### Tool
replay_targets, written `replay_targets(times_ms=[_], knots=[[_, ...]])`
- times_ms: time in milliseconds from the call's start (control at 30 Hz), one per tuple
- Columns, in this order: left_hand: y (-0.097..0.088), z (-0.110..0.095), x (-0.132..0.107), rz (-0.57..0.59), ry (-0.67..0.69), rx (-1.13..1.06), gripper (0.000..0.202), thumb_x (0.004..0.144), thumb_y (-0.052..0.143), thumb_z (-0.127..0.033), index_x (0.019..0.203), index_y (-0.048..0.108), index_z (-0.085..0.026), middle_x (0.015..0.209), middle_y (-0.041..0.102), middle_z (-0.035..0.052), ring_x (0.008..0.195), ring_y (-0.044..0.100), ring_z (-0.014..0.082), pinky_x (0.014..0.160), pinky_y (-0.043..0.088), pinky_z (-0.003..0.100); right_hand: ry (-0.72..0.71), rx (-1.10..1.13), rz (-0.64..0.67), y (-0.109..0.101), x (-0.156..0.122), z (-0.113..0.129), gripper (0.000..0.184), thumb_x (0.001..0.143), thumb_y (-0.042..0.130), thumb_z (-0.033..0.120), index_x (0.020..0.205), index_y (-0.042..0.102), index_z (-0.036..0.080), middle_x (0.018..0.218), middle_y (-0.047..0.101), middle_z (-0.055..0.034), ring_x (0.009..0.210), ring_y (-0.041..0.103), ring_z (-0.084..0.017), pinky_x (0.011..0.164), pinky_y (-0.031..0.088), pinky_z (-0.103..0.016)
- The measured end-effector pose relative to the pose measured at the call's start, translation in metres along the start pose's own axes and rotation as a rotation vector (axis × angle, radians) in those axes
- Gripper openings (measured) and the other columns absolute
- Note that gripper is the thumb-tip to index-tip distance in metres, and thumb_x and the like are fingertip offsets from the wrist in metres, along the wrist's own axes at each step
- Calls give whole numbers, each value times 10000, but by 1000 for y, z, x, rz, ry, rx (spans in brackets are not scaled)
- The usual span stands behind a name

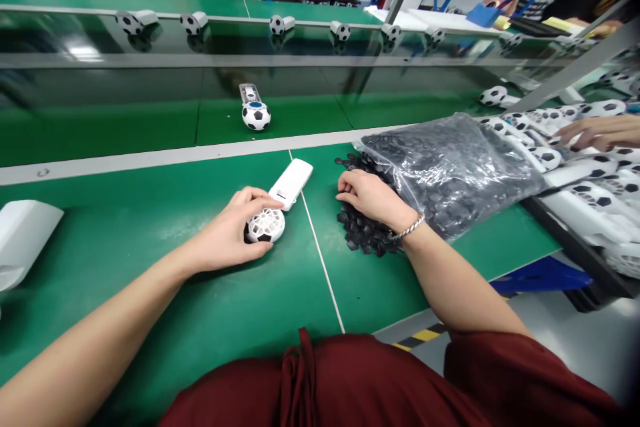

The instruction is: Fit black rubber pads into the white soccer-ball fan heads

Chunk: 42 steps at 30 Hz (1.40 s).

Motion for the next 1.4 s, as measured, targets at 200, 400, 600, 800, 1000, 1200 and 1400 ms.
replay_targets(times_ms=[200,400,600,800,1000,1200,1400], knots=[[6,3,4,-42,-90,-74,537,654,663,-314,1152,467,-263,1113,347,49,1111,401,248,1015,310,451,-119,-52,14,0,-3,9,85,775,592,186,703,551,165,757,551,-23,663,517,-126,616,385,-233],[3,6,1,23,9,-121,509,706,602,-236,1182,431,-297,1165,371,26,1117,411,214,1005,318,387,-178,61,3,-1,-5,12,149,792,559,133,923,627,153,869,629,-59,785,573,-159,732,435,-270],[5,4,3,22,30,-117,511,703,571,-198,1186,428,-281,1167,385,29,1102,430,207,986,339,362,-332,407,-45,0,-17,46,114,818,543,162,887,628,192,876,664,-6,806,603,-119,749,466,-231],[15,-3,2,-121,-37,-24,500,684,571,-211,1170,453,-232,1145,429,52,1107,426,236,955,370,384,-471,293,-152,14,-26,66,113,844,507,187,857,620,178,885,649,-45,849,578,-157,764,461,-286],[20,-5,1,-194,-23,-35,484,681,584,-196,1152,472,-213,1114,450,59,1083,444,218,937,383,360,-401,528,-154,17,-28,71,97,815,549,161,894,605,162,855,640,-31,778,588,-114,737,466,-228],[21,-6,0,-193,18,-67,474,676,573,-165,1140,485,-204,1098,459,51,1061,459,197,924,390,319,-353,681,7,23,-27,77,103,825,527,166,881,614,170,839,642,-13,735,580,-107,703,458,-224],[22,-6,1,-186,20,-83,485,669,589,-166,1141,485,-203,1103,452,53,1067,455,199,921,393,317,-336,691,-24,25,-26,77,71,810,554,196,822,617,168,800,637,-16,740,575,-120,707,451,-240]])
Point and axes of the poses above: each hand's wrist, its own x-axis towards the middle knuckle, its own y-axis out of the palm, z = x × y, the point moved 2 cm from there along x, towards the middle knuckle
